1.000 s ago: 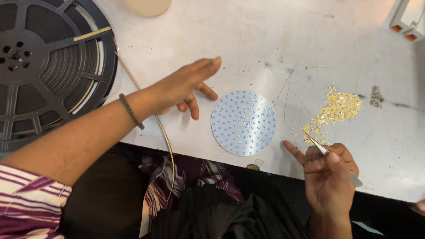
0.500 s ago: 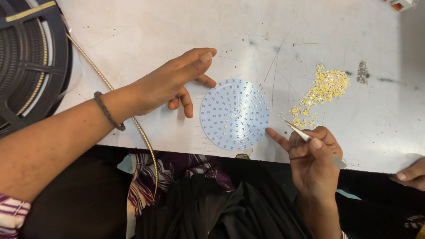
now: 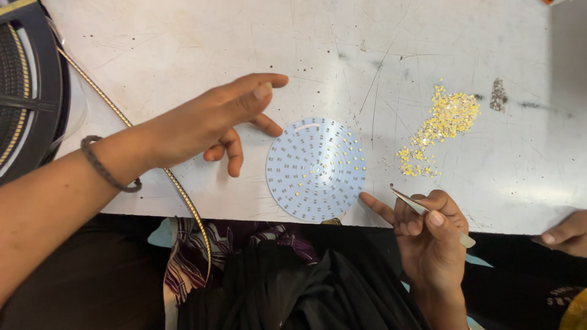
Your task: The person uses tweezers to pick small yellow LED chips from a pile and places them into designated spots on a circular blue LED board. The person continues placing LEDs one by one across the board surface.
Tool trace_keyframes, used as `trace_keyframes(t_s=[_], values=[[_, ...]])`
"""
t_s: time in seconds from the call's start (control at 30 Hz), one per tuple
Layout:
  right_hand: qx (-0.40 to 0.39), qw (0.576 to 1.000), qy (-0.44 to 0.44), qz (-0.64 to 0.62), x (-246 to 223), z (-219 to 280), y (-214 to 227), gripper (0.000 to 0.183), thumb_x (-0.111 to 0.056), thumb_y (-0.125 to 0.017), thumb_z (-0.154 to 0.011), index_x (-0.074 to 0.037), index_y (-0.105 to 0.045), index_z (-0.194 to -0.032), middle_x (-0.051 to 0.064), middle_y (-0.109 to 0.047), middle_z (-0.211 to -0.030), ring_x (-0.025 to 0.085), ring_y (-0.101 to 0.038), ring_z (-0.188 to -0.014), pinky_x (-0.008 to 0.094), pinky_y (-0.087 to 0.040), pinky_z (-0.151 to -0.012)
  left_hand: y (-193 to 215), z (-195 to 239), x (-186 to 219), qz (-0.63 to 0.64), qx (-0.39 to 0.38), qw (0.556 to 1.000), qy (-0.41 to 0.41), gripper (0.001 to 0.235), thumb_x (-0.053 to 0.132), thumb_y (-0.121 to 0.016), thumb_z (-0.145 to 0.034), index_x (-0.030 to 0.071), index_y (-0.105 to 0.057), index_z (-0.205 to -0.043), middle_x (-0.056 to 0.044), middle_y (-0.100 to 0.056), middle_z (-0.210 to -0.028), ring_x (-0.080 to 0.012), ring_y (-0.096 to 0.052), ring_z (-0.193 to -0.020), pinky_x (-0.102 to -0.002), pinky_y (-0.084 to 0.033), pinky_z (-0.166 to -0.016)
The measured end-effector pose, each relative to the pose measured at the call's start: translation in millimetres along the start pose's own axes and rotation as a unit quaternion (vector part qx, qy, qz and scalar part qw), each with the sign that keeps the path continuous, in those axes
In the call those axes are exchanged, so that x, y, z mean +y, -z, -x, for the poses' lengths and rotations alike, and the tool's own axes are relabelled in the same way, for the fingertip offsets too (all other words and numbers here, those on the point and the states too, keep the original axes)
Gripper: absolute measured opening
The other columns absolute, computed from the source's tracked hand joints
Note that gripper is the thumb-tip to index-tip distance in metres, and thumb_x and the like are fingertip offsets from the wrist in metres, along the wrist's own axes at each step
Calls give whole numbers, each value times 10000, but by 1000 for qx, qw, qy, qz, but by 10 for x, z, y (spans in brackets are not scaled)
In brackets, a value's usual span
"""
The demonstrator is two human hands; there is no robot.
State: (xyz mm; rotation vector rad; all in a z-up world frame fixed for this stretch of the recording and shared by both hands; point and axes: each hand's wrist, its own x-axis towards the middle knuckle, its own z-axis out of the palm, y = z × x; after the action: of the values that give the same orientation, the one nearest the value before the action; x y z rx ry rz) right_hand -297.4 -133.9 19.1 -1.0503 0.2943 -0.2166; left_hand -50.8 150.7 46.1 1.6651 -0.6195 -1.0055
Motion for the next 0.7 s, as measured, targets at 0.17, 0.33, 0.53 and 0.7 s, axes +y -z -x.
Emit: trace_keyframes(t_s=[0.17, 0.33, 0.53, 0.7], values=[[5, 1000, 27, 5, 30, -69, 2, 149, -205, -718, -1012, -62, -699, -1046, -30, -534, -668, 95, -504, -683, 783, -359, -1109, 2, -33, -43, 17, 14, 1000, 3, 1024, 831, -331, -807, 98, -305, -1522, -260, -745, -1115, -130, -680, -385, -166, -422, -282], [-22, 997, 79, -16, -3, -351, 98, 221, -224, -699, -1086, -87, -636, -925, -16, -549, -701, 83, -518, -671, 734, -366, -1116, 19, -4, -53, -14, 59, 998, 10, 1047, 843, -314, -792, 110, -369, -1538, -262, -756, -1040, -138, -686, -374, -167, -419, -275], [-15, 998, 65, -17, -62, -142, 130, 174, -200, -688, -1074, -82, -660, -950, -15, -556, -677, 91, -529, -658, 765, -362, -1140, 6, -22, -86, 0, 74, 997, -34, 1008, 822, -327, -890, 77, -314, -1569, -274, -668, -1287, -163, -747, -536, -171, -465, -334], [6, 1000, 29, -11, 34, -33, 72, 126, -191, -692, -1038, -78, -684, -982, -24, -546, -686, 97, -520, -694, 788, -366, -1098, -104, -67, -215, 32, 12, 999, -35, 982, 797, -328, -888, 88, -278, -1566, -252, -653, -1330, -168, -767, -564, -176, -471, -335]])
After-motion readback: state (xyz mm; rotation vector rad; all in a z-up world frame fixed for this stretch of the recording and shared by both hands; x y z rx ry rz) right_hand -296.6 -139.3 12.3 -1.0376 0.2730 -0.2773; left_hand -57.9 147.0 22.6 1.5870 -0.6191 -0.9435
